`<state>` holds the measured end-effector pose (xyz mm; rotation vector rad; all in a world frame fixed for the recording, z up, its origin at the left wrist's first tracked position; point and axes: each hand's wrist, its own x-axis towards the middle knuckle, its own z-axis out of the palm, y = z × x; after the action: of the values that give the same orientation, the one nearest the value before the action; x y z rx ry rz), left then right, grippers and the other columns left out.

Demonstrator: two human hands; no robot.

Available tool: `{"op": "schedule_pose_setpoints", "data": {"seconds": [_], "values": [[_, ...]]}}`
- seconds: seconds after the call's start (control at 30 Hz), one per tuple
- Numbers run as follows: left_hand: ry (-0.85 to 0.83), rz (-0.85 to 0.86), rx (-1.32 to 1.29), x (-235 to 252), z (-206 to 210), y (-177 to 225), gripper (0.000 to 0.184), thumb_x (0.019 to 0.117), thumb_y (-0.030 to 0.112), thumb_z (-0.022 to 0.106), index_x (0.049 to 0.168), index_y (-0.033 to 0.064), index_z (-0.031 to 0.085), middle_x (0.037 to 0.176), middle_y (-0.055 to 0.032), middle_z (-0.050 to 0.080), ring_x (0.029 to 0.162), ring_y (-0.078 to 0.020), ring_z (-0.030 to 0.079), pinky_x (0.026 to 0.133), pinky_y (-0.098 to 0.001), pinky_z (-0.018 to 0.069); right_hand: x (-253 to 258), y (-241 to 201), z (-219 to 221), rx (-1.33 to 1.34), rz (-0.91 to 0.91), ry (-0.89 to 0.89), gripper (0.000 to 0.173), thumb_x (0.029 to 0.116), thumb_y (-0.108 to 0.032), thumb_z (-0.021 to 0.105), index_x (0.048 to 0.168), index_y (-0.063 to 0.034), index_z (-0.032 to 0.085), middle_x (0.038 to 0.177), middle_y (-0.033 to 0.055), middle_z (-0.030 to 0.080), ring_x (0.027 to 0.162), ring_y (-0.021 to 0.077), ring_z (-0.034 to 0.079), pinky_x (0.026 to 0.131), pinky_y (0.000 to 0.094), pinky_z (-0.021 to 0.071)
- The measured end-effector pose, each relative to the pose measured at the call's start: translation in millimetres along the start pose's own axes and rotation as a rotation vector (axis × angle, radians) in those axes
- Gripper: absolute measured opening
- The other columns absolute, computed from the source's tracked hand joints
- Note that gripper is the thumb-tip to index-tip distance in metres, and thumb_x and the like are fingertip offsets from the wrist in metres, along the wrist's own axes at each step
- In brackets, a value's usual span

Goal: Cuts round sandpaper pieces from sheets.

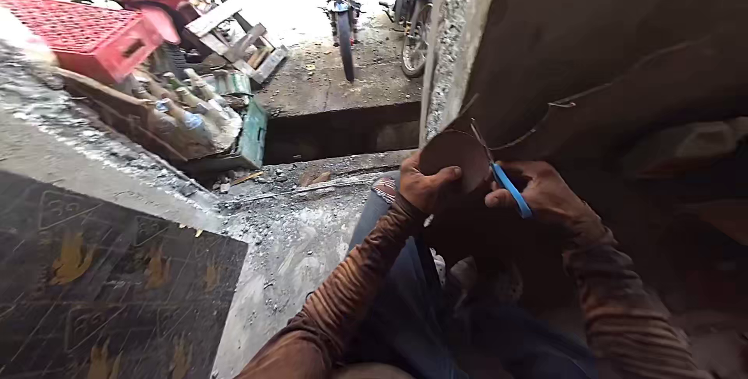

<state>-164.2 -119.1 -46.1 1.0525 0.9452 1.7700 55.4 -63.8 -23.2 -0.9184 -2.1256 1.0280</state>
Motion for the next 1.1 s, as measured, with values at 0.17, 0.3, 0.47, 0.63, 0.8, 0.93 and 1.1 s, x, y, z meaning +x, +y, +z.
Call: {"op": "schedule_pose_setpoints", "data": {"seconds": [0.17,0.3,0.47,0.63,0.8,0.93,1.1], "values": [[-0.022,0.029,-0.045,-1.0,1.9,-12.6,0.036,0.0724,-0.004,0.082,0.107,0.0006,0.072,0.091,-0.0132,0.076,0.080,-0.0222,0.074,0.074,-0.0428,0.0645,-5.2,6.4,-2.9,0.069,-0.016,0.009,0.055,0.0674,-0.065,0.086,0.087,-0.0157,0.074,0.069,-0.0084,0.064,0.060,0.0017,0.058,0.056,0.0235,0.0511],[-0.013,0.024,-0.079,-3.1,4.9,-12.2,0.037,0.0717,-0.006,0.081,0.107,-0.0003,0.071,0.092,-0.0154,0.075,0.081,-0.0237,0.074,0.074,-0.0431,0.0645,-7.7,6.8,-3.8,0.084,-0.031,-0.005,0.052,0.0689,-0.060,0.087,0.088,-0.0145,0.073,0.069,-0.0070,0.065,0.060,0.0027,0.059,0.055,0.0236,0.0514],[-0.012,0.028,-0.071,-4.3,1.5,-10.7,0.036,0.0718,-0.006,0.080,0.106,0.0002,0.072,0.091,-0.0150,0.075,0.080,-0.0229,0.074,0.073,-0.0419,0.0641,-9.1,7.3,-2.8,0.117,-0.002,-0.039,0.058,0.0673,-0.062,0.087,0.094,-0.0132,0.074,0.072,-0.0055,0.066,0.061,0.0036,0.060,0.055,0.0231,0.0526],[-0.059,0.033,-0.056,-0.9,-8.5,-11.6,0.035,0.0709,-0.004,0.081,0.104,0.0018,0.073,0.091,-0.0135,0.076,0.079,-0.0210,0.074,0.072,-0.0408,0.0639,-10.4,1.7,-4.8,0.075,0.051,-0.081,0.060,0.0650,-0.065,0.087,0.093,-0.0141,0.073,0.066,-0.0063,0.064,0.056,0.0032,0.058,0.051,0.0226,0.0499],[-0.057,0.012,-0.039,-0.5,-12.5,-11.2,0.034,0.0705,-0.003,0.081,0.103,0.0027,0.073,0.090,-0.0125,0.076,0.078,-0.0204,0.074,0.072,-0.0405,0.0638,-10.6,3.0,-1.7,0.110,0.006,-0.082,0.054,0.0671,-0.061,0.087,0.087,-0.0137,0.072,0.062,-0.0072,0.061,0.052,0.0016,0.054,0.048,0.0200,0.0463],[-0.051,-0.009,-0.053,1.0,-14.6,-10.5,0.035,0.0702,-0.003,0.081,0.104,0.0026,0.072,0.090,-0.0125,0.076,0.079,-0.0205,0.074,0.072,-0.0404,0.0638,-8.8,10.3,1.7,0.150,-0.067,-0.033,0.040,0.0700,-0.046,0.092,0.080,-0.0132,0.071,0.057,-0.0075,0.056,0.048,0.0005,0.047,0.044,0.0186,0.0401],[-0.068,0.003,-0.076,2.8,-15.9,-8.3,0.037,0.0702,-0.005,0.080,0.105,0.0027,0.073,0.093,-0.0125,0.076,0.081,-0.0201,0.074,0.074,-0.0401,0.0638,-8.7,8.5,1.6,0.196,-0.051,-0.073,0.040,0.0717,-0.042,0.092,0.088,-0.0105,0.073,0.059,-0.0048,0.060,0.048,0.0021,0.050,0.045,0.0190,0.0430]]}}
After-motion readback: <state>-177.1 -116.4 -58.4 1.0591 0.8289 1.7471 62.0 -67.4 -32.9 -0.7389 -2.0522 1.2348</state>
